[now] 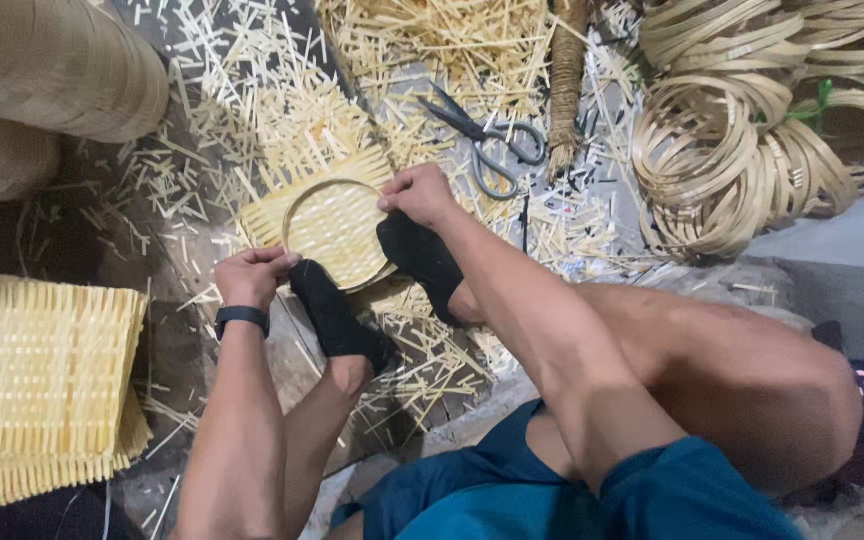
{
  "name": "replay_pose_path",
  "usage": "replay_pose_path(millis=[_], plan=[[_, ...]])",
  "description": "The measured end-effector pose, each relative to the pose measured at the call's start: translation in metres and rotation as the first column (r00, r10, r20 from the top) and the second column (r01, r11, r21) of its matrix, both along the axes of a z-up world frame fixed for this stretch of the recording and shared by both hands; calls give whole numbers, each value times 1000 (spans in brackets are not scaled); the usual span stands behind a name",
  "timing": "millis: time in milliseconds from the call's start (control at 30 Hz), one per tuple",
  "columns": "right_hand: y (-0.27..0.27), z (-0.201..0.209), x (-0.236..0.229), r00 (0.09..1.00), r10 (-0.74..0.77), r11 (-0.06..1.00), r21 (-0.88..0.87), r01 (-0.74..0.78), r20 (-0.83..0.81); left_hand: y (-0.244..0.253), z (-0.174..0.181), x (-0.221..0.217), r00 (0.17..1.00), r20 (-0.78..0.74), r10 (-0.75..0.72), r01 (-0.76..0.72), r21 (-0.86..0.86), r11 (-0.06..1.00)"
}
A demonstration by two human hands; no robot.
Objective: The person weaves thin bamboo strips into a flat circular base, then places a circular bamboo ring on top and uses shears to trim the excess strips flush with the ring. The person repeats this process for multiple bases, stacking the finished pieces nearby.
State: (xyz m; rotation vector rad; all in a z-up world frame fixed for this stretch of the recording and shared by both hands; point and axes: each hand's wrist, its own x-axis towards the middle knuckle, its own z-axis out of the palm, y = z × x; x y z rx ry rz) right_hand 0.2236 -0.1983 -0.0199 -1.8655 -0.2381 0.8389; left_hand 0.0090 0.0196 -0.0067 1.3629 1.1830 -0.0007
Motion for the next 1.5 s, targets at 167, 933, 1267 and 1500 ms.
replay_pose_path(millis=[167,933,1267,1500], plan=[[5,23,-55,961,111,933,-361,-13,252,0,17,35,904,-136,-404,296,882,367],[-16,-32,-174,599,-378,782,103,615,-706,-20,-31,74,923,104,-371,162,769,619],[-13,-12,-171,751,-419,899,-113,424,-511,-23,-23,73,890,26,-456,148,928,342],[1,8,-164,981,-192,938,-285,195,37,-19,-19,77,879,8,-477,256,836,486]])
